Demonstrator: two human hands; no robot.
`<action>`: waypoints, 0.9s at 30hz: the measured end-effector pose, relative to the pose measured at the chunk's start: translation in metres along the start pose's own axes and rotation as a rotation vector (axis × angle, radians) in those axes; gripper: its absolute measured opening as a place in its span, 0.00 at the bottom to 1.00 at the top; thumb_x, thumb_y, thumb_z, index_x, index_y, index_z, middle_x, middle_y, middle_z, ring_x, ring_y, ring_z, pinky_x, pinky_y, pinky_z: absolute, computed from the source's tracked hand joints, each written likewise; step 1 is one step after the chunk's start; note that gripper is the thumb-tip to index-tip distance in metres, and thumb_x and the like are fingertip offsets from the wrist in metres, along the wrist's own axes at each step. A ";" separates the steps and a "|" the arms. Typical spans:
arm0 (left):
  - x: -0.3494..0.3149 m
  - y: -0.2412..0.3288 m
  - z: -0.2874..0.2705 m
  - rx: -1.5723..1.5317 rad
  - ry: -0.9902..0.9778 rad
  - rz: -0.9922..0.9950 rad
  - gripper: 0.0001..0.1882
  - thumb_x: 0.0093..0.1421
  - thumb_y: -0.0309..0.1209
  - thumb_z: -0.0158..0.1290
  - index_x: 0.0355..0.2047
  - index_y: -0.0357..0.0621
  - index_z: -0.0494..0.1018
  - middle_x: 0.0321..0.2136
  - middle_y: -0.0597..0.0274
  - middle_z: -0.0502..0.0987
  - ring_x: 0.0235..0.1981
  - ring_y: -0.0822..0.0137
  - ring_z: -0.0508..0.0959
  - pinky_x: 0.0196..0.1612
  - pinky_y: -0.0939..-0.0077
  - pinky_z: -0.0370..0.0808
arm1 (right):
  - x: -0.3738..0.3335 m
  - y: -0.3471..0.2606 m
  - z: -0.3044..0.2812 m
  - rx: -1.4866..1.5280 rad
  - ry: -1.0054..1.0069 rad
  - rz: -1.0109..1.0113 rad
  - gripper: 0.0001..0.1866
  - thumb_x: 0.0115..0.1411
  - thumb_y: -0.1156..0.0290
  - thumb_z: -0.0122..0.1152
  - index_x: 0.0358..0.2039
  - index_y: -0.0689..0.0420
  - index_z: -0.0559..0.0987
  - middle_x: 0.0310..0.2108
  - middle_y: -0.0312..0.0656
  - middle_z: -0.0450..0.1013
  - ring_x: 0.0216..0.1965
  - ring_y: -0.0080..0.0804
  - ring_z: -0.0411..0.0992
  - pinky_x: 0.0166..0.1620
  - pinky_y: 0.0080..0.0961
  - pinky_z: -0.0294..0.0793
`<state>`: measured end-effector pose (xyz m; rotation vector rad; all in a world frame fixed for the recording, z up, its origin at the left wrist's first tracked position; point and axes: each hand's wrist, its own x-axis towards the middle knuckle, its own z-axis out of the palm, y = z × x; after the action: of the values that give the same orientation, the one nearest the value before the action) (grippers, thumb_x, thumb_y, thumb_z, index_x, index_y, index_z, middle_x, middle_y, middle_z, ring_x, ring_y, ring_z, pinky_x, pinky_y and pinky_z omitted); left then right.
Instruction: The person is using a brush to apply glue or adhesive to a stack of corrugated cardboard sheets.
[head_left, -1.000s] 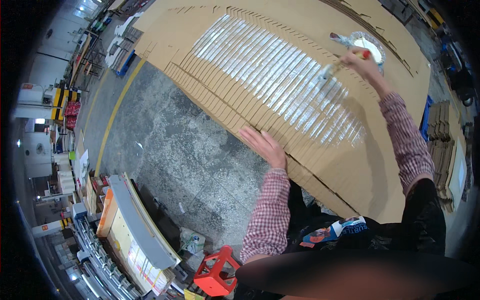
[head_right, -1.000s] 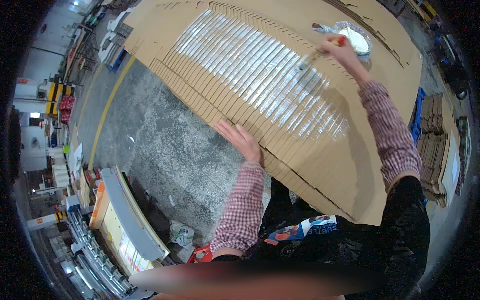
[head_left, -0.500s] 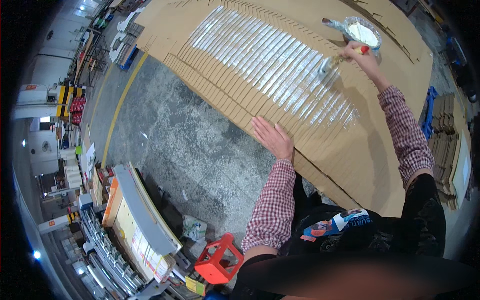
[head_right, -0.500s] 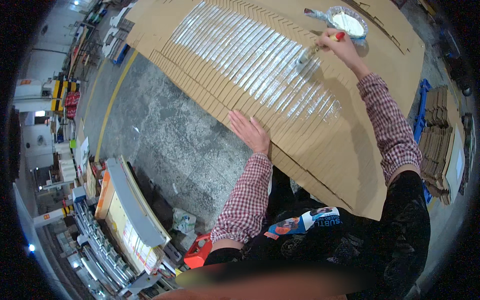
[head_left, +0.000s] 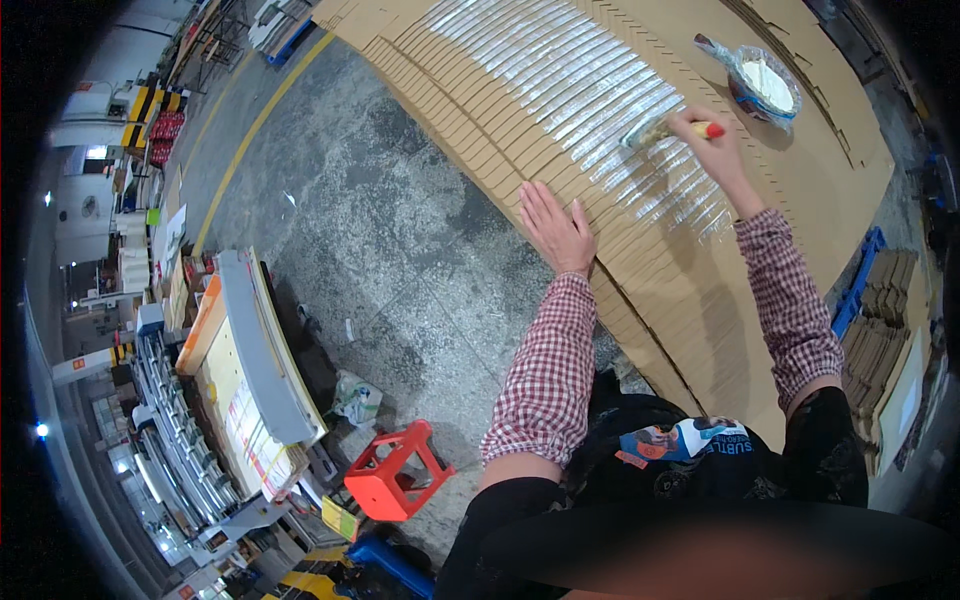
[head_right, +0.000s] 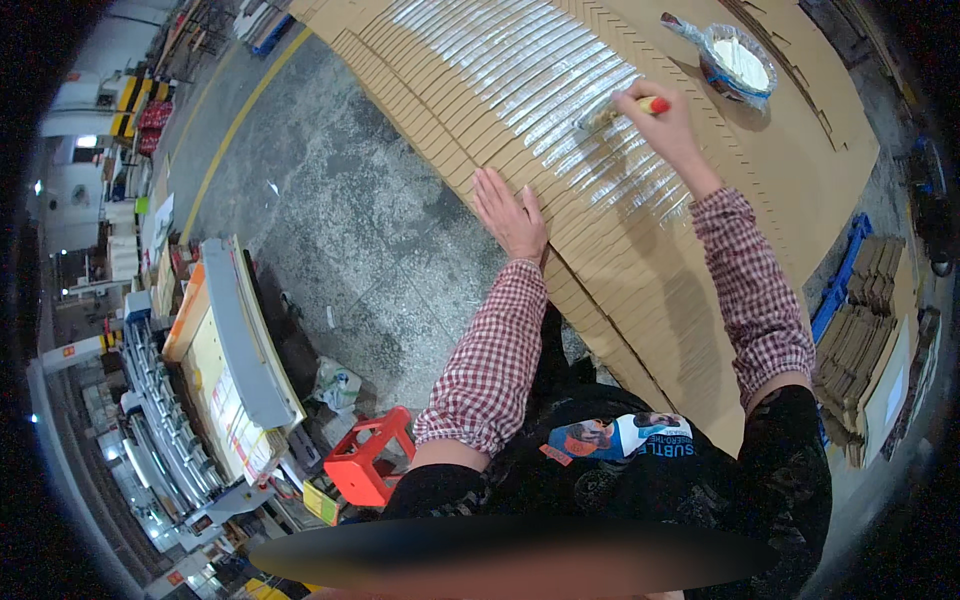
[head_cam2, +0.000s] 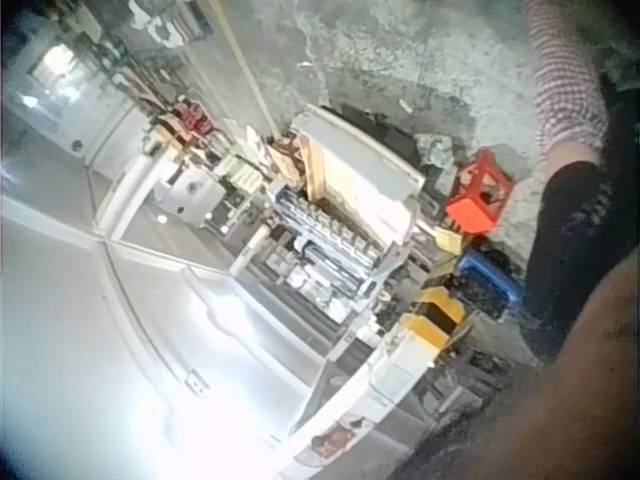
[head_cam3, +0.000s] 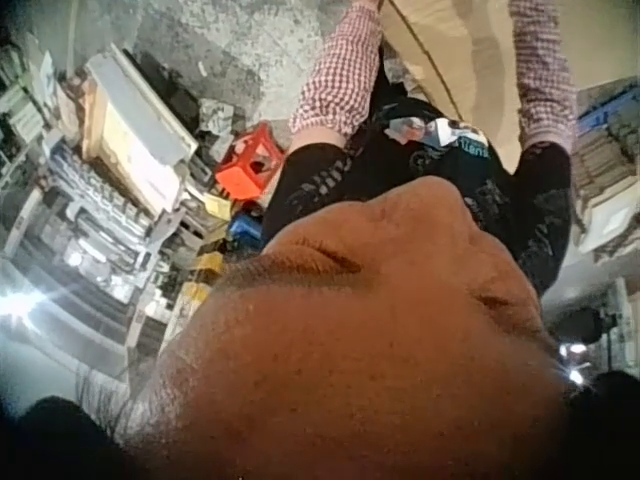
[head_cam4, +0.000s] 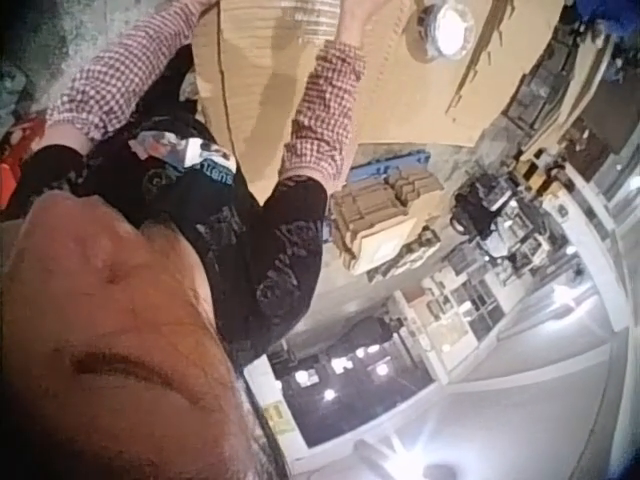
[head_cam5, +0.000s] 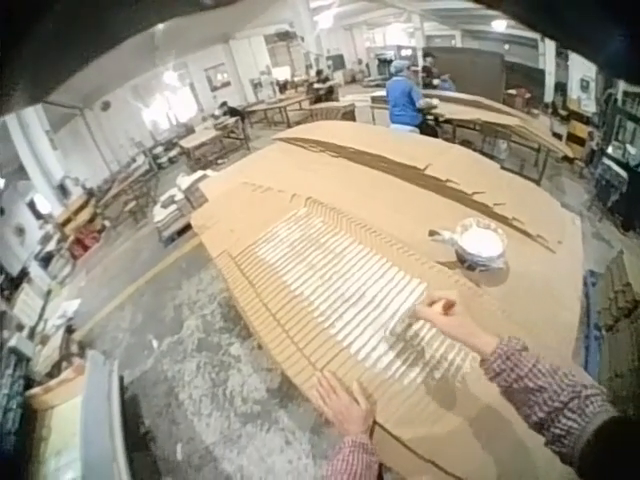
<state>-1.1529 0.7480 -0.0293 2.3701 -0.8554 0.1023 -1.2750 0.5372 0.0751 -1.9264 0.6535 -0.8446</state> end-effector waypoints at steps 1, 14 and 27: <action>0.000 -0.001 0.001 -0.004 0.002 0.000 0.34 0.62 0.41 0.37 0.61 0.30 0.44 0.63 0.42 0.44 0.65 0.51 0.43 0.65 0.58 0.38 | -0.003 -0.007 0.006 -0.085 -0.063 -0.108 0.10 0.52 0.71 0.59 0.20 0.63 0.72 0.18 0.34 0.67 0.22 0.19 0.64 0.28 0.17 0.64; -0.001 -0.008 0.006 -0.053 0.007 0.002 0.36 0.58 0.41 0.45 0.60 0.29 0.48 0.62 0.41 0.47 0.64 0.48 0.46 0.64 0.56 0.41 | -0.033 -0.067 0.037 -0.135 -0.210 -0.147 0.07 0.51 0.75 0.56 0.19 0.63 0.72 0.17 0.40 0.67 0.21 0.26 0.66 0.26 0.23 0.64; -0.002 -0.011 0.010 -0.066 0.063 0.010 0.37 0.58 0.43 0.46 0.59 0.30 0.49 0.61 0.42 0.49 0.64 0.50 0.47 0.64 0.57 0.41 | -0.068 -0.063 0.018 -0.203 -0.266 -0.217 0.07 0.51 0.77 0.57 0.20 0.64 0.71 0.17 0.40 0.66 0.21 0.24 0.64 0.26 0.20 0.63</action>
<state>-1.1493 0.7502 -0.0442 2.2892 -0.8284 0.1498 -1.2971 0.6240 0.1044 -2.2754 0.3861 -0.6545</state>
